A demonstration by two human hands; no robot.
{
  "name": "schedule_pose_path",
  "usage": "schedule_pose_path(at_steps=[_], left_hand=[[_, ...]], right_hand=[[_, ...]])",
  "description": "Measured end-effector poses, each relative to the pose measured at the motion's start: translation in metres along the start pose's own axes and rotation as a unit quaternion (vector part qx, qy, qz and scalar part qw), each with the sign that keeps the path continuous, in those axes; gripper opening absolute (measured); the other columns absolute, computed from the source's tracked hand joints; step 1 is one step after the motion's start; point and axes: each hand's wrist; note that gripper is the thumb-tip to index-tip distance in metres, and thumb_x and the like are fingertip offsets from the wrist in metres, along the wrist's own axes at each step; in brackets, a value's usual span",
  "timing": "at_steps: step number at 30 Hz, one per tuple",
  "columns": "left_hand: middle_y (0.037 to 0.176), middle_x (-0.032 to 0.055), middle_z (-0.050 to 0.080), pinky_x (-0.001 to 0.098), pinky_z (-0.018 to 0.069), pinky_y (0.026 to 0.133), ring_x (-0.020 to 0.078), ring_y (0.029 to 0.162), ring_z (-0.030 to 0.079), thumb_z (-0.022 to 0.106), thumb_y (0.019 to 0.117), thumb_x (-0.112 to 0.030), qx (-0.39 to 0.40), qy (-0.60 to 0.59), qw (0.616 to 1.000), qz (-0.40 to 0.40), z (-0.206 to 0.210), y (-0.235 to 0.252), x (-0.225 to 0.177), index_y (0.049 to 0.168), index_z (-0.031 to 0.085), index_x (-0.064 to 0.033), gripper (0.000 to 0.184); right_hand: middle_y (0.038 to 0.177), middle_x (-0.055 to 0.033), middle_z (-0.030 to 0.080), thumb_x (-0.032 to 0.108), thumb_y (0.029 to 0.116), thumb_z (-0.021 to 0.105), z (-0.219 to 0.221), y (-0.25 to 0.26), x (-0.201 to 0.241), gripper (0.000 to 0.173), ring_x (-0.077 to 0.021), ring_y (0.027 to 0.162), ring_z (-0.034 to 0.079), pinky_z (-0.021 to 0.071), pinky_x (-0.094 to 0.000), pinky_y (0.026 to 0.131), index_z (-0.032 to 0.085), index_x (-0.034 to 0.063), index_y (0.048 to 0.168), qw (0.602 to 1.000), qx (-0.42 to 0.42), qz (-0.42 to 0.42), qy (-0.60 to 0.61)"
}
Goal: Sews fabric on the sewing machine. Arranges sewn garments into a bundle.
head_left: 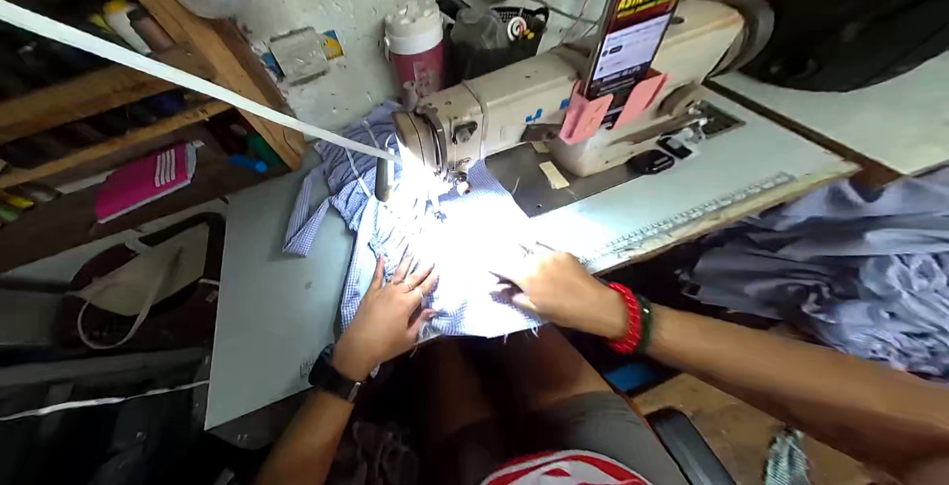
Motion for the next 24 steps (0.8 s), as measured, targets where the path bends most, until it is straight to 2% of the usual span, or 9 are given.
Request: schedule_pose_path(at_steps=[2,5,7,9,12,16,20,22,24], left_hand=[[0.162,0.0026,0.042,0.0729,0.0091,0.12,0.03,0.156,0.026,0.053,0.1011,-0.049,0.023,-0.029,0.999,-0.017,-0.001,-0.002,0.005,0.155,0.048,-0.0168,0.063],[0.166,-0.0002,0.037,0.0723,0.0065,0.121,0.0287,0.158,0.017,0.057,0.0949,-0.06,0.033,-0.034,0.997,-0.057,-0.005,0.014,0.025,0.158,0.042,-0.0189,0.077],[0.168,-0.0019,0.031,0.0721,0.0034,0.121,0.0268,0.16,0.011,0.059,0.0922,-0.064,0.04,-0.025,0.996,-0.075,-0.009,0.028,0.037,0.159,0.041,-0.0198,0.082],[0.17,-0.0022,0.027,0.0724,0.0006,0.121,0.0263,0.16,0.008,0.062,0.0905,-0.063,0.047,-0.023,0.995,-0.088,-0.013,0.04,0.049,0.161,0.037,-0.0194,0.087],[0.17,-0.0021,0.025,0.0737,-0.0005,0.12,0.0285,0.16,0.009,0.068,0.0887,-0.057,0.048,-0.028,0.993,-0.099,-0.019,0.056,0.065,0.162,0.033,-0.0187,0.091],[0.17,-0.001,0.026,0.0764,-0.0003,0.118,0.0344,0.158,0.015,0.073,0.0914,-0.046,0.052,-0.028,0.992,-0.113,-0.027,0.079,0.087,0.163,0.031,-0.0196,0.087],[0.169,0.0053,0.028,0.0768,-0.0038,0.118,0.0399,0.158,0.013,0.065,0.0889,-0.062,0.034,0.024,0.992,-0.117,-0.03,0.075,0.066,0.161,0.036,-0.0158,0.09],[0.168,0.0021,0.03,0.0733,-0.0006,0.121,0.0306,0.159,0.014,0.058,0.0983,-0.046,-0.01,0.015,0.997,-0.072,-0.022,0.064,0.05,0.158,0.042,-0.0151,0.069],[0.164,-0.0026,0.04,0.0702,0.0037,0.122,0.0235,0.158,0.02,0.043,0.1056,-0.024,-0.051,-0.038,0.997,-0.054,-0.006,0.052,0.061,0.152,0.051,-0.017,0.048]], right_hand=[[0.089,-0.0137,0.073,0.033,0.0955,0.063,-0.001,-0.009,-0.001,0.029,-0.0362,0.082,0.072,0.0566,-0.0558,0.062,0.076,0.0112,0.109,0.999,0.029,0.009,0.038],[0.107,-0.0147,0.072,0.034,0.0946,0.066,-0.002,0.008,-0.022,0.028,-0.0366,0.097,0.071,0.0572,-0.0583,0.071,0.073,0.0134,0.112,0.992,0.101,0.049,0.055],[0.118,-0.0145,0.07,0.035,0.0918,0.069,0.001,0.021,-0.033,0.029,-0.036,0.096,0.071,0.0565,-0.0569,0.068,0.073,0.015,0.112,0.992,0.108,0.055,0.041],[0.153,-0.0129,0.053,0.033,0.0948,0.067,-0.002,0.033,-0.039,0.037,-0.0375,0.12,0.065,0.0575,-0.058,0.08,0.07,0.0156,0.128,0.99,0.12,0.066,0.039],[0.163,-0.005,0.043,0.03,0.1007,0.062,0.002,0.053,-0.052,0.048,-0.0352,0.146,0.045,0.0512,-0.0594,0.101,0.057,0.0168,0.147,0.99,0.112,0.056,0.064],[0.159,-0.0054,0.049,0.027,0.1022,0.063,0.011,0.087,-0.079,0.046,-0.0368,0.147,0.043,0.0486,-0.0619,0.103,0.057,0.0254,0.148,0.99,0.107,0.036,0.081],[0.154,-0.0089,0.053,0.02,0.0999,0.065,-0.002,0.085,-0.052,0.04,-0.0361,0.141,0.051,0.0488,-0.0615,0.103,0.064,0.0231,0.14,0.99,0.096,0.046,0.09],[0.135,-0.0124,0.065,0.011,0.0893,0.073,-0.012,0.063,-0.031,0.029,-0.0333,0.116,0.066,0.0565,-0.057,0.086,0.074,0.0137,0.118,0.995,0.058,0.012,0.083],[0.126,-0.0134,0.069,0.018,0.0882,0.071,-0.002,0.043,-0.034,0.023,-0.0334,0.107,0.069,0.0556,-0.0561,0.076,0.076,0.0141,0.111,0.997,0.05,-0.007,0.064]])
Point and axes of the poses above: each hand's wrist, its own y-axis towards the middle knuckle, its own z-axis out of the palm, x = y × z
